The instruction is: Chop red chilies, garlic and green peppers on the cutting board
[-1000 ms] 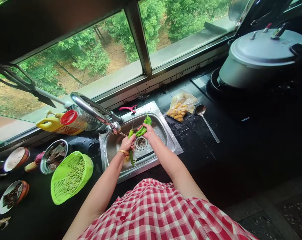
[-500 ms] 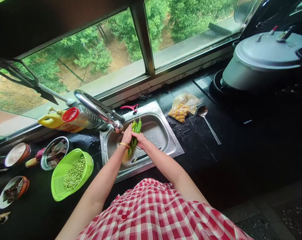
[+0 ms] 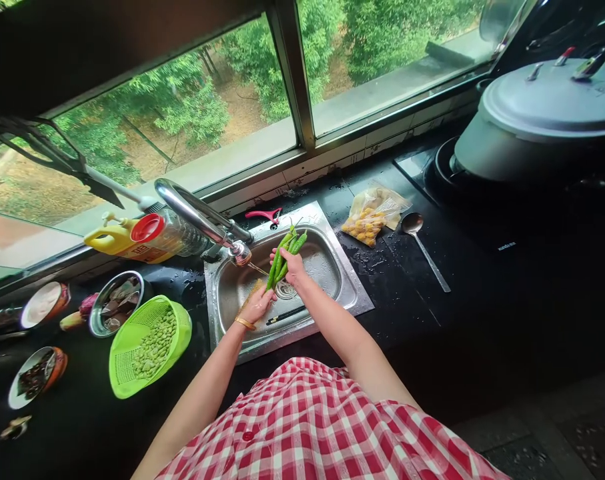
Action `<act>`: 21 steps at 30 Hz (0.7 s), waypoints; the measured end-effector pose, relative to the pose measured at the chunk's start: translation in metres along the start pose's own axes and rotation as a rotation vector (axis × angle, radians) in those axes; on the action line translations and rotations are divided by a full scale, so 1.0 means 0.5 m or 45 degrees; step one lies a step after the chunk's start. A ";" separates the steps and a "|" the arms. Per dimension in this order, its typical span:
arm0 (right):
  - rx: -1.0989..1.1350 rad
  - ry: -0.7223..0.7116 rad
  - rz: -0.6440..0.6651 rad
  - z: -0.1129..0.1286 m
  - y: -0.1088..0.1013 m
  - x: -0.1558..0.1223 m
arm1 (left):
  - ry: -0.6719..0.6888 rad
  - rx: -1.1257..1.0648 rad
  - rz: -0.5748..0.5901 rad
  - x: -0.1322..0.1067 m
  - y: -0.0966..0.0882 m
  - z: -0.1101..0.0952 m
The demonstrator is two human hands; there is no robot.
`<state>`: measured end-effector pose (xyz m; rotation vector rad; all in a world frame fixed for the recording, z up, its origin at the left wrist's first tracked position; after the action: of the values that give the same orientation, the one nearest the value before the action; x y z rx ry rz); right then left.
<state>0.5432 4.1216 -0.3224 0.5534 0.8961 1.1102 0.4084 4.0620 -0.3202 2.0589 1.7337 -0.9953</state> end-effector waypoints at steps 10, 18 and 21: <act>-0.688 -0.197 0.054 -0.024 -0.018 -0.052 | 0.185 -0.357 -0.206 0.042 0.032 -0.063; -0.811 -0.270 0.491 -0.031 -0.028 -0.081 | -0.162 -0.421 -0.264 0.039 -0.003 -0.069; -0.864 -0.310 0.499 -0.035 -0.027 -0.087 | -0.033 -0.631 -0.039 0.040 0.016 -0.091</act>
<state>0.5285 4.0754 -0.3280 0.2868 0.1628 1.5666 0.4317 4.1028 -0.3020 1.6979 1.7801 -0.5220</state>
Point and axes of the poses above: each hand's wrist, its own x-axis towards the middle knuckle, its own y-axis out of the palm, z = x × y, the point moved 6 cm from there along x, towards the middle knuckle, and after that the axes turned 14 degrees about -y, right-handed, at the moved point
